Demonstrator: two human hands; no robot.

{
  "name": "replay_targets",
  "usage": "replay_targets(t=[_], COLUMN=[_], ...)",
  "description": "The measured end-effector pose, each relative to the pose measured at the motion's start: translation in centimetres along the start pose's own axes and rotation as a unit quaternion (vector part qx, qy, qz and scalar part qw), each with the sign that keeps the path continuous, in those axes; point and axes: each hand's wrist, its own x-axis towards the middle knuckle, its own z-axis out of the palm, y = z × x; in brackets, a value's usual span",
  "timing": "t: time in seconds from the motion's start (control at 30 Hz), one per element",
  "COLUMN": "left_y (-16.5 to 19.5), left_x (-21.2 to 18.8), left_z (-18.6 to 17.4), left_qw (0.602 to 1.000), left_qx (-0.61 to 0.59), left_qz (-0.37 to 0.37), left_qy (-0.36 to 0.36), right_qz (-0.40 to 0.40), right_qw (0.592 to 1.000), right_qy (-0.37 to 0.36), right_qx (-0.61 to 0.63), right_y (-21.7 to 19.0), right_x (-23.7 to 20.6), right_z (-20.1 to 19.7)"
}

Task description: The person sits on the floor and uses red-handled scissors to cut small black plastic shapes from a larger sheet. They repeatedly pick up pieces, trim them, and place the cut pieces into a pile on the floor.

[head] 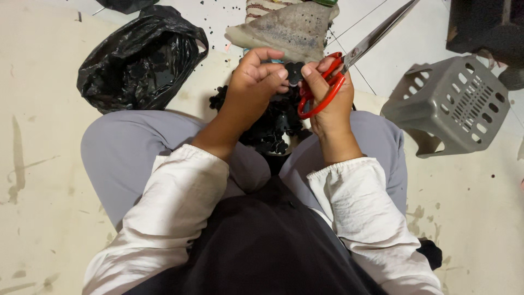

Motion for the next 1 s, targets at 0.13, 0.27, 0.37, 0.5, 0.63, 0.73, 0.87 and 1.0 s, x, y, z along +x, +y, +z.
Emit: replay_targets(t=[0.13, 0.27, 0.37, 0.5, 0.63, 0.73, 0.87, 1.0], left_y=[0.6, 0.8, 0.2, -1.6, -3.9, -5.2, -5.0, 0.4], left_x=[-0.2, -0.2, -0.1, 0.2, 1.0, 1.6, 2.1, 2.0], left_z=[0.1, 0.3, 0.3, -0.2, -1.8, -3.3, -4.9, -10.0], left_qw=[1.0, 0.998, 1.0, 0.996, 0.981, 0.999, 0.993, 0.856], left_qx=[-0.014, -0.015, 0.03, 0.085, 0.19, 0.036, 0.108, 0.491], left_qz=[-0.028, -0.05, -0.003, 0.018, 0.019, 0.03, 0.037, -0.037], left_qy=[0.003, 0.035, 0.007, 0.008, 0.043, 0.018, 0.034, 0.155], right_qz=[0.007, 0.01, 0.011, -0.002, -0.012, 0.014, 0.044, 0.031], right_qw=[1.0, 1.0, 1.0, 0.998, 0.995, 0.995, 0.991, 0.988], right_qy=[0.013, 0.01, 0.008, -0.006, -0.062, -0.049, -0.017, -0.028], right_qx=[-0.002, -0.009, -0.021, -0.059, -0.081, -0.088, -0.123, -0.149], right_y=[-0.2, -0.1, 0.4, 1.4, 2.0, 2.1, 2.0, 2.2], right_x=[0.0, 0.0, -0.1, 0.0, 0.7, 0.7, 0.6, 1.0], right_z=[0.2, 0.2, -0.1, -1.0, -1.4, -1.1, -0.8, -1.2])
